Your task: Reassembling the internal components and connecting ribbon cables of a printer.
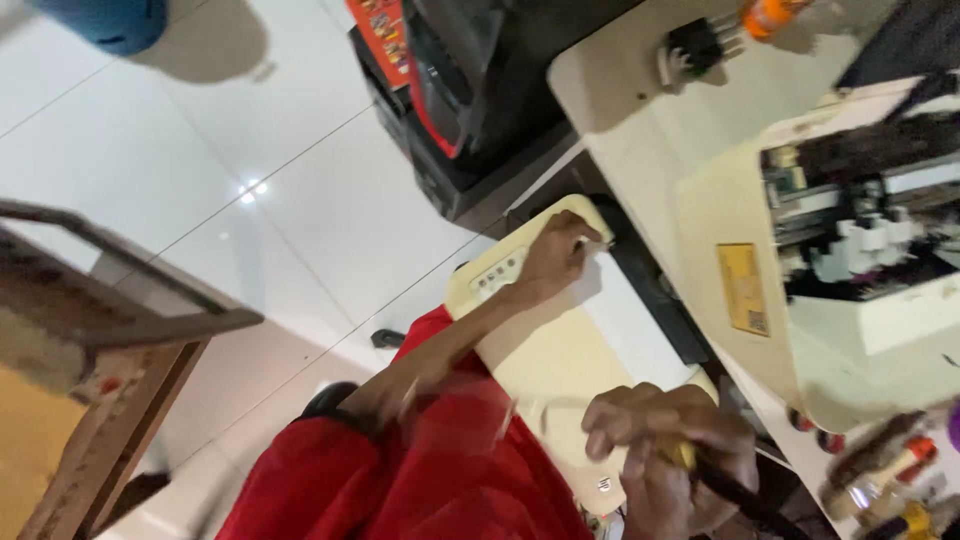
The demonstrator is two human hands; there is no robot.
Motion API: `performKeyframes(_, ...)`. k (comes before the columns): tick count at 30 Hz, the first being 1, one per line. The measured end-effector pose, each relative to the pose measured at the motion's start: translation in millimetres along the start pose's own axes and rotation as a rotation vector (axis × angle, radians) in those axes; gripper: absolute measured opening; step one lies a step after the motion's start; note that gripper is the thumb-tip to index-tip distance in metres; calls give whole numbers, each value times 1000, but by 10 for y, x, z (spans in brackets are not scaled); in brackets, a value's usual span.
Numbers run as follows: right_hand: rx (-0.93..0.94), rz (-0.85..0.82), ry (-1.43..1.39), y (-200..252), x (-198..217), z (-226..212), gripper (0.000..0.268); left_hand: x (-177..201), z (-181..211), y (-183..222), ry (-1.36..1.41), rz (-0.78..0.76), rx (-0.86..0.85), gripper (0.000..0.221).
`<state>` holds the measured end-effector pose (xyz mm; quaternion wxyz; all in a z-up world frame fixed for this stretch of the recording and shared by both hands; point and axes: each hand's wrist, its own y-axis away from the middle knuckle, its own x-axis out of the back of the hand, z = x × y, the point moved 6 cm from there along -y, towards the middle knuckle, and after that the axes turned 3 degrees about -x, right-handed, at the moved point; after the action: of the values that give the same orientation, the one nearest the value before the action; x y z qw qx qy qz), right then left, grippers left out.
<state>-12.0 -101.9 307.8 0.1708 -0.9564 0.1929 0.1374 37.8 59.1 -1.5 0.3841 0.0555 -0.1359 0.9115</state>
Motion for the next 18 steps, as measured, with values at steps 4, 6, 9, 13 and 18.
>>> performKeyframes(4, 280, 313, 639, 110, 354, -242, 14, 27, -232, -139, -97, 35, -191, 36)
performKeyframes(6, 390, 477, 881, 298, 663, -456, 12, 83, -129, -227, -154, -7, -202, 34)
performKeyframes(9, -90, 935, 1717, 634, 1435, -667, 5, 253, 109, -332, -79, -18, -197, 44)
performKeyframes(13, 490, 613, 1752, 545, 1632, -904, 17, 348, 212, -391, -119, -96, 14, 31)
performKeyframes(18, 447, 576, 1889, 455, 2085, -828, 17, 558, 476, -404, -194, -165, 135, 29)
